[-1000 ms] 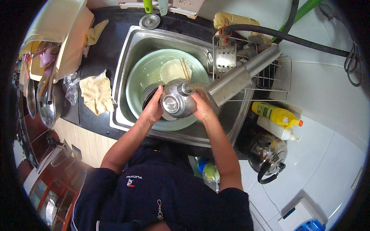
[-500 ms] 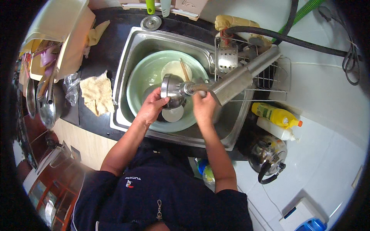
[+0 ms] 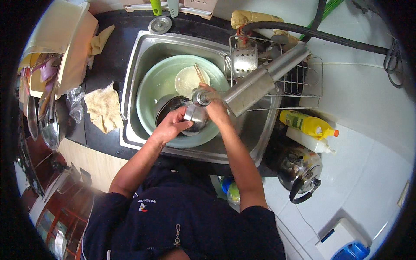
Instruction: The person washes a yellow bowl, a metal bowl, and a metal pot in a kitchen sink using a sponge and running water. They scrub the items and rinse them before placing them on a drying rack.
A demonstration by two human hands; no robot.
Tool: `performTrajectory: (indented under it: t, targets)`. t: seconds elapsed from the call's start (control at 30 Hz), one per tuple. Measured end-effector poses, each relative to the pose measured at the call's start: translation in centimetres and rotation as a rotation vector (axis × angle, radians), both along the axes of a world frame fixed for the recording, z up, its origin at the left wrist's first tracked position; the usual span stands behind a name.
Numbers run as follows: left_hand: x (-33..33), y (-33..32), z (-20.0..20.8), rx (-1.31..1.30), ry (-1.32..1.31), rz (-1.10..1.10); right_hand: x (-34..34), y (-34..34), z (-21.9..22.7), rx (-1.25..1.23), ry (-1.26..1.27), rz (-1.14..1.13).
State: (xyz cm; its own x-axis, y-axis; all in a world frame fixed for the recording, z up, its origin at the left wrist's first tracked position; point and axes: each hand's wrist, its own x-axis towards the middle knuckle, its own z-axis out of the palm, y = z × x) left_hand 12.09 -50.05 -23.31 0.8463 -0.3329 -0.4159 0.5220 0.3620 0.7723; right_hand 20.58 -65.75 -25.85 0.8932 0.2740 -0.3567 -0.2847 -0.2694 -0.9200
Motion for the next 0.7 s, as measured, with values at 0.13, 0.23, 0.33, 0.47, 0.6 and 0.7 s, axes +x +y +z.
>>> performTrajectory:
  t: [0.13,0.23,0.33,0.47,0.6,0.7]
  targets:
    - [0.3,-0.2,-0.1,0.098,-0.055,0.106,-3.6,1.7,5.2,-0.425,-0.840,0.247]
    - [1.0,-0.3,0.4,0.088,-0.035,0.017,-3.5,1.3,7.1,-0.436,-0.596,0.171]
    - [1.5,-1.6,1.4,-0.063,0.018,0.120,0.2,-0.4,3.7,-0.185,-0.083,-0.001]
    - [1.5,-3.0,0.9,-0.214,0.159,0.345,-0.5,1.4,2.6,-0.445,-0.608,-0.138]
    - [2.1,-2.6,0.5,-0.504,0.324,0.572,-5.2,3.9,4.8,-0.503,-0.714,-0.109]
    - [2.4,-2.8,1.0,-0.590,0.378,0.687,-6.9,4.0,3.9,-0.545,-0.637,-0.100]
